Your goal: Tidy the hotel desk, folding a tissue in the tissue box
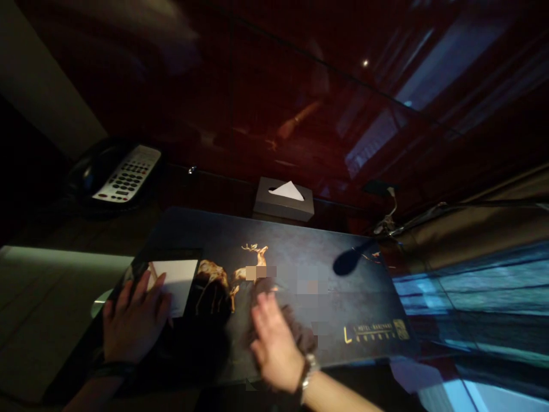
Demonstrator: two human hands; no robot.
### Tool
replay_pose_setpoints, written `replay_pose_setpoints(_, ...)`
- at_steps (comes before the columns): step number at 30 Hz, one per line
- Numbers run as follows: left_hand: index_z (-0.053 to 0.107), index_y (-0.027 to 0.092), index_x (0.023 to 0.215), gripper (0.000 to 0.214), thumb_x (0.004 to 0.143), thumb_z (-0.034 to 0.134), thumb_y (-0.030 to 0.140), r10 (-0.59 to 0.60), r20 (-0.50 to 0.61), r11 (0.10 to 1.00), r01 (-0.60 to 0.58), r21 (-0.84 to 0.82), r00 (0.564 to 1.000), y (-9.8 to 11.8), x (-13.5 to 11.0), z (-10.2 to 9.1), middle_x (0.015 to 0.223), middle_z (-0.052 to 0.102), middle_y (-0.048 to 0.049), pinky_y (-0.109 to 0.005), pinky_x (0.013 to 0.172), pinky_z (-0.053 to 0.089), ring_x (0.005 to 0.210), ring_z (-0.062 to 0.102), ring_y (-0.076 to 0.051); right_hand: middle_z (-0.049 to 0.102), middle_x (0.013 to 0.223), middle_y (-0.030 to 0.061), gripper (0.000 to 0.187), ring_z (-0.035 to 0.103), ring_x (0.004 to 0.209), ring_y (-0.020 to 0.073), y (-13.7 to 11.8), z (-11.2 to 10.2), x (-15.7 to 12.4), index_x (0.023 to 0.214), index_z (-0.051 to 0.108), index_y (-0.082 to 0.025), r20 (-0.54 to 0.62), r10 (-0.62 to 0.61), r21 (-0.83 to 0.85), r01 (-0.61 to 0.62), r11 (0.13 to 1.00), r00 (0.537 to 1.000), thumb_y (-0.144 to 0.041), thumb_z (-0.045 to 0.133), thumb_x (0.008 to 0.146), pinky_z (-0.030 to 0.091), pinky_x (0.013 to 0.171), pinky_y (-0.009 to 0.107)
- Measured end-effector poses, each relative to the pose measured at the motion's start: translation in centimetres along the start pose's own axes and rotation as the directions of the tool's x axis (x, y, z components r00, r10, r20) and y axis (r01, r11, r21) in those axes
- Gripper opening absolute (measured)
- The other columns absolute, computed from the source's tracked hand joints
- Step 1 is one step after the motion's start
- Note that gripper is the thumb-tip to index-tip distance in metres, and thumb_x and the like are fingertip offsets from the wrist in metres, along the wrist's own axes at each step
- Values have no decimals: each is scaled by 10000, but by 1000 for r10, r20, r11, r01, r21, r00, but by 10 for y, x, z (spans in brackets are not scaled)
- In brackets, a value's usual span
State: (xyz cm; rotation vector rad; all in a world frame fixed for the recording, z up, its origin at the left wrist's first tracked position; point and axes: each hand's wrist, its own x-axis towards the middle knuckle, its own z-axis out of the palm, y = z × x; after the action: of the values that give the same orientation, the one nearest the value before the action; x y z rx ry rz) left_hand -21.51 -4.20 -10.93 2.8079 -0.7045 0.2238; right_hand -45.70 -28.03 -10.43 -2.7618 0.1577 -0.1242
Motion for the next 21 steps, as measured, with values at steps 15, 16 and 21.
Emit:
replay_pose_setpoints(15,495,50,1417,541,1010,253,311,72,136,996,-79,41,988,137,-36,13,1561,323,-220,-594,1144,298,1440,259,-419,386,1577,129,507,454,1396,321,318,-121,-235,1452,461,-213,-3,298,-313,-284,906,954,-281,346,962,454,1095,573)
replay_pose_setpoints(16,499,88,1422,517,1007,279,304,81,152,996,-87,32,985,158,-43,15,1566,331,-193,-643,1127,293,1429,274,-427,379,1572,171,514,481,1371,334,343,-121,-252,1436,475,-153,-82,354,-297,-362,884,932,-296,310,971,467,1088,561)
replay_pose_setpoints(21,477,170,1445,466,994,418,270,104,229,993,-90,-72,968,218,-57,23,1582,326,-146,-707,1117,258,1440,250,-436,228,1621,209,567,272,1485,378,359,-93,-249,1513,322,-120,-222,326,-131,-360,924,919,-278,300,969,389,1153,595)
